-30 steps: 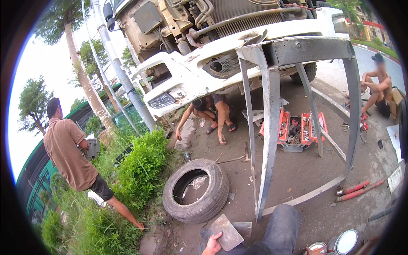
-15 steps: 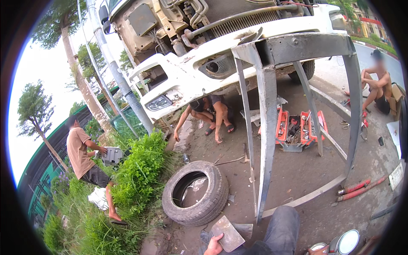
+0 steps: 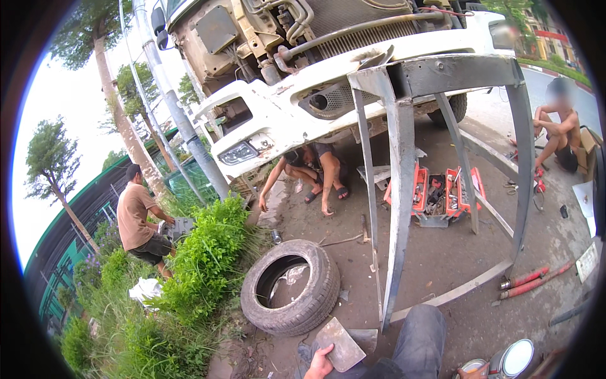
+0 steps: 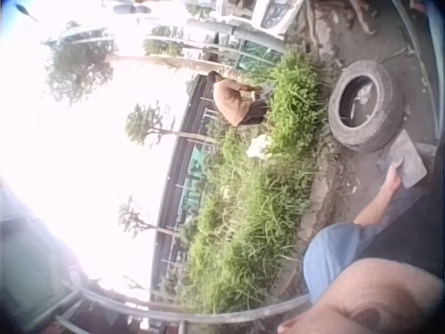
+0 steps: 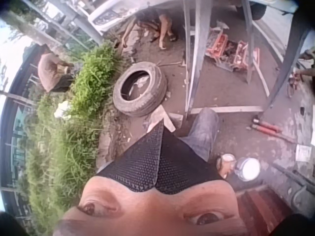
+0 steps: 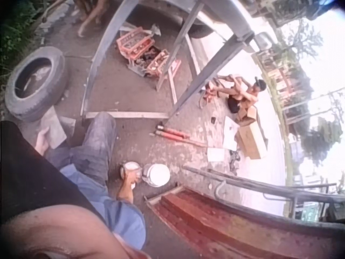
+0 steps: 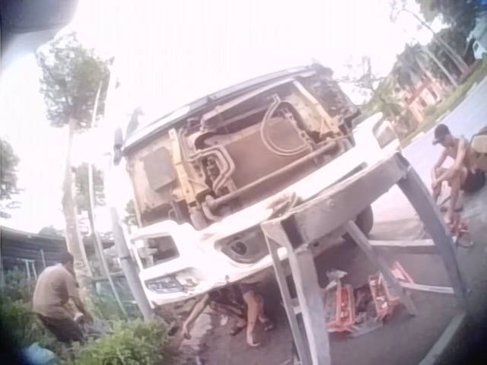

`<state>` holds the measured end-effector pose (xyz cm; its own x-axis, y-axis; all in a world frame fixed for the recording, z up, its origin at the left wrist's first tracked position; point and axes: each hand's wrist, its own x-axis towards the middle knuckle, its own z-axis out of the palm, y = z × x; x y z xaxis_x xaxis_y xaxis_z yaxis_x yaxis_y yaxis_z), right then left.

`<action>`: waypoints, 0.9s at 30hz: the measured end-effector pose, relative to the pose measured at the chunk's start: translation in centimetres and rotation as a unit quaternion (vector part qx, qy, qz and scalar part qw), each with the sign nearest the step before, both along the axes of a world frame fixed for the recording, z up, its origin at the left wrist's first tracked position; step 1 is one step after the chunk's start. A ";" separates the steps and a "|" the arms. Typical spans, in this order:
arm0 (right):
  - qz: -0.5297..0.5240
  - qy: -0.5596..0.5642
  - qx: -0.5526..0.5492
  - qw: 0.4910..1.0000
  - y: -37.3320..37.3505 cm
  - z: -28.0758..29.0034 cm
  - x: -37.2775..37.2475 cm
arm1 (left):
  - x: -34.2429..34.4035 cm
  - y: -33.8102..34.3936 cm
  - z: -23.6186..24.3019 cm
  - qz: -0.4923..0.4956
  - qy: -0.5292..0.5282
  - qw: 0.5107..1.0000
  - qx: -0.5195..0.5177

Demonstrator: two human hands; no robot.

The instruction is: The person mixes putty on metal plates and applies the filler to a truck body.

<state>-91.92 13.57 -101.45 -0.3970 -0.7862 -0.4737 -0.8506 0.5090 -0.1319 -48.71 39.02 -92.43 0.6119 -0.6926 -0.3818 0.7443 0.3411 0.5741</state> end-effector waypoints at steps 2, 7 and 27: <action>0.014 -0.004 -0.015 1.000 0.3 0.9 1.1 | 2.5 0.1 -3.0 -0.022 0.000 0.999 0.040; -0.062 -0.009 -0.042 0.997 2.3 2.6 1.7 | 2.7 -2.9 2.2 0.014 -0.015 0.995 0.098; -0.256 -0.012 0.110 0.960 14.1 -5.3 -7.3 | -9.7 -12.3 8.4 -0.327 0.019 0.944 0.037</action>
